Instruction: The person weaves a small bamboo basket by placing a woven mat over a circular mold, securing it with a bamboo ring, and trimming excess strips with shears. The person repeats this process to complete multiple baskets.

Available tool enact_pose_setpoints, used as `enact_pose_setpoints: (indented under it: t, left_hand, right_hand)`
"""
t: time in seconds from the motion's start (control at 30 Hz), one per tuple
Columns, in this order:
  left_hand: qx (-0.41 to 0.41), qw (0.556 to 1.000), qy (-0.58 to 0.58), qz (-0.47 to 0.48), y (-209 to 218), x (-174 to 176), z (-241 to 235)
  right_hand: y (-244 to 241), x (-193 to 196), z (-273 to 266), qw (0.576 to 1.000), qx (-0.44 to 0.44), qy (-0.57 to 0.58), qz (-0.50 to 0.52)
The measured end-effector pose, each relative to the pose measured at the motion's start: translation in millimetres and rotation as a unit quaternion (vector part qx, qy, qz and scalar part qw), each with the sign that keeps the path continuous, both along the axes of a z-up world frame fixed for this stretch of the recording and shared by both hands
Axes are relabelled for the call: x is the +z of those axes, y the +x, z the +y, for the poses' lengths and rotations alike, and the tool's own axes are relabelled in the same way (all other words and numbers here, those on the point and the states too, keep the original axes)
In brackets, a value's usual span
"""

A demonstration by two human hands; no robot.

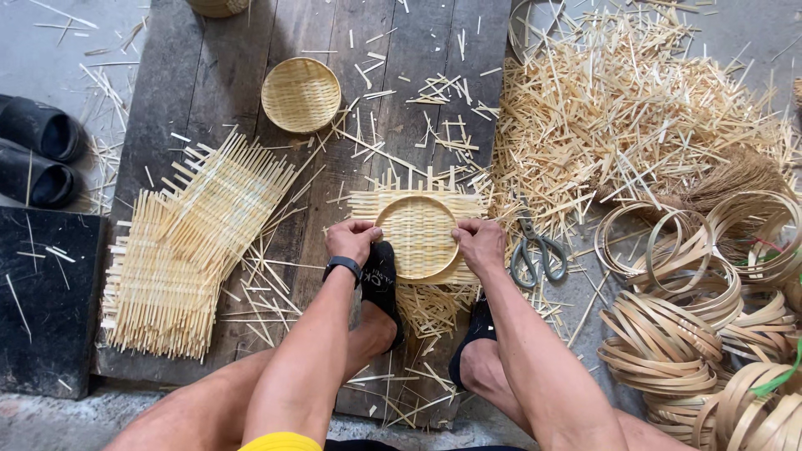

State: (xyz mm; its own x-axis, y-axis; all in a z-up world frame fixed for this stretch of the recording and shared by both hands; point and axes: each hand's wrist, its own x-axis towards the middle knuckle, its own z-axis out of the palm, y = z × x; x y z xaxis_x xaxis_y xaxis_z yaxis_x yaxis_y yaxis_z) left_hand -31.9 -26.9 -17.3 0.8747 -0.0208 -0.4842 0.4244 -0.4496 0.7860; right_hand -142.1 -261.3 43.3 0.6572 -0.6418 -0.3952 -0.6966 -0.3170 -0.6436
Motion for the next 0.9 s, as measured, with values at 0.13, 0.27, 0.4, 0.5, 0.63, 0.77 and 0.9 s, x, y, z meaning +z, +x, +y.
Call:
enact_pose_setpoints:
  t: [0.13,0.27,0.4,0.5,0.63,0.77,0.9]
  left_hand:
    - [0.012,0.999,-0.029,-0.012,-7,-2,0]
    - [0.033,0.998,-0.044,-0.004,-10,-8,-1]
    - [0.034,0.995,-0.096,0.009,-14,-16,11]
    - [0.023,0.998,-0.066,0.002,-9,-15,6]
    - [0.000,0.998,-0.058,-0.001,-5,-4,8]
    - [-0.065,0.998,0.001,-0.003,7,29,8]
    - [-0.242,0.950,0.183,-0.071,25,42,-16]
  right_hand:
    - [-4,-6,0,1.000,0.008,-0.009,-0.018]
    - [-3,-7,-11,0.998,0.036,0.011,-0.049]
    - [-12,-19,-13,0.995,0.049,0.047,-0.068]
    - [-3,-21,-23,0.998,0.044,0.032,-0.024]
    - [8,-14,-31,0.995,0.078,0.058,-0.010]
    - [15,23,-8,0.984,0.154,-0.082,0.031]
    - [22,41,59,0.873,0.428,-0.226,0.064]
